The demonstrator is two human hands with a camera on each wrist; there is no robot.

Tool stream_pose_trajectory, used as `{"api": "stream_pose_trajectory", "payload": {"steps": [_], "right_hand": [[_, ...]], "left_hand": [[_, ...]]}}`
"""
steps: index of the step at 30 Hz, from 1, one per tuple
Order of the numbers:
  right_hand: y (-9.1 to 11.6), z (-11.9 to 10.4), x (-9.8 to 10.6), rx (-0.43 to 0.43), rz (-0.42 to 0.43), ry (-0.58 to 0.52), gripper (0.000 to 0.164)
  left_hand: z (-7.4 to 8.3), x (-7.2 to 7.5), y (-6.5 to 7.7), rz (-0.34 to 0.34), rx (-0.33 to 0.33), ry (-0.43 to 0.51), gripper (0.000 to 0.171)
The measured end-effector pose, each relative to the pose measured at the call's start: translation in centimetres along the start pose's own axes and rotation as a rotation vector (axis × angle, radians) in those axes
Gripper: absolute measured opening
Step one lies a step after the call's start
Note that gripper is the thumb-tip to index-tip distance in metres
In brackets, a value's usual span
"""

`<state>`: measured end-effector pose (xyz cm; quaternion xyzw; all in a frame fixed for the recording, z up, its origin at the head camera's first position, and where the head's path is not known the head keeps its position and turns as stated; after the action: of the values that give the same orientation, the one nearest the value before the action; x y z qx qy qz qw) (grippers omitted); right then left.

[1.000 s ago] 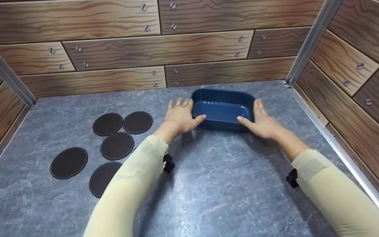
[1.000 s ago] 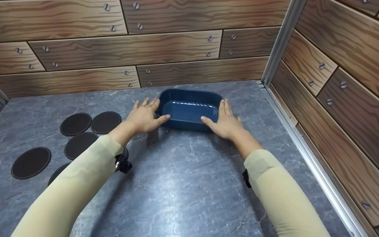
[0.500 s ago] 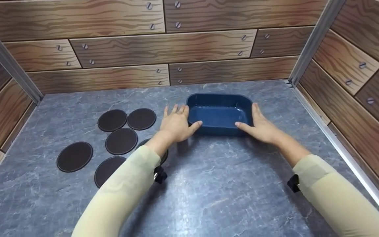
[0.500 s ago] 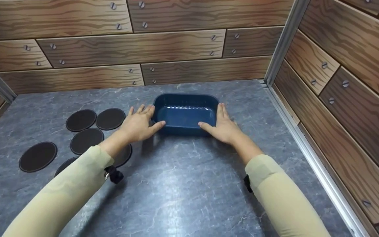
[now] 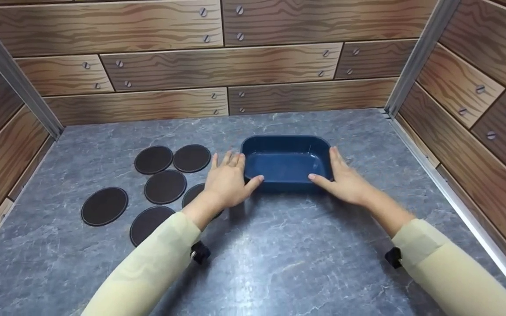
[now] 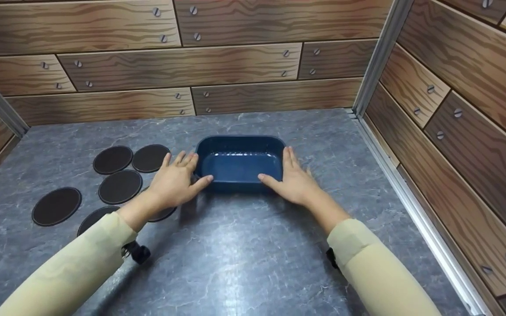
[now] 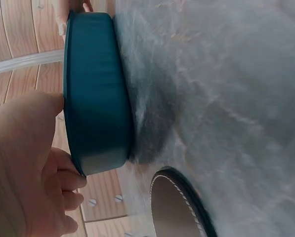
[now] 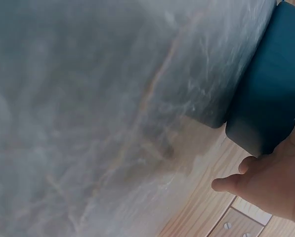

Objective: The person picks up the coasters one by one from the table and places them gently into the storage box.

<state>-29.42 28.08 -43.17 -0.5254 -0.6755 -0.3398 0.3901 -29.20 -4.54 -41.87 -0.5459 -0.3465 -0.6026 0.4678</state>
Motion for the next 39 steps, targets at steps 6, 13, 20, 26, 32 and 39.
{"api": "stream_pose_trajectory", "payload": {"steps": [6,13,20,26,32,39], "right_hand": [[1.1,-0.7,-0.6,0.007,-0.005,0.021,0.112],[2.3,-1.1,-1.2,0.026,0.011,0.04,0.113],[3.5,-1.8,-1.6,0.028,0.018,0.047,0.111],[4.9,-2.4,-2.0,0.036,0.037,0.047,0.111],[6.3,-2.9,-2.3,0.036,0.046,0.04,0.111],[7.3,-3.2,-2.7,0.032,0.042,0.048,0.113]], "left_hand": [[0.0,-0.1,2.1,0.017,-0.002,-0.004,0.093],[0.1,-0.1,4.1,0.036,-0.003,-0.002,0.093],[0.1,-0.1,5.7,0.059,-0.013,-0.014,0.094],[0.1,-0.1,7.3,0.092,-0.033,0.004,0.093],[0.2,-0.1,8.6,0.111,-0.05,0.03,0.091],[0.4,0.0,9.9,0.117,-0.059,0.055,0.091]]}}
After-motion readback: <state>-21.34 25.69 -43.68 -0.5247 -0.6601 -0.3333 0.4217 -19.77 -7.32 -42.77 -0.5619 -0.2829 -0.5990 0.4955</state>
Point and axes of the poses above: each hand's wrist, its own y-axis away from the middle knuckle, its own x-axis out of the back of the hand, z = x × y, the point moved 1 cm from there along -y, towards the middle knuckle, and after that the axes turned 4 degrees about z, right-handed, at the moved point
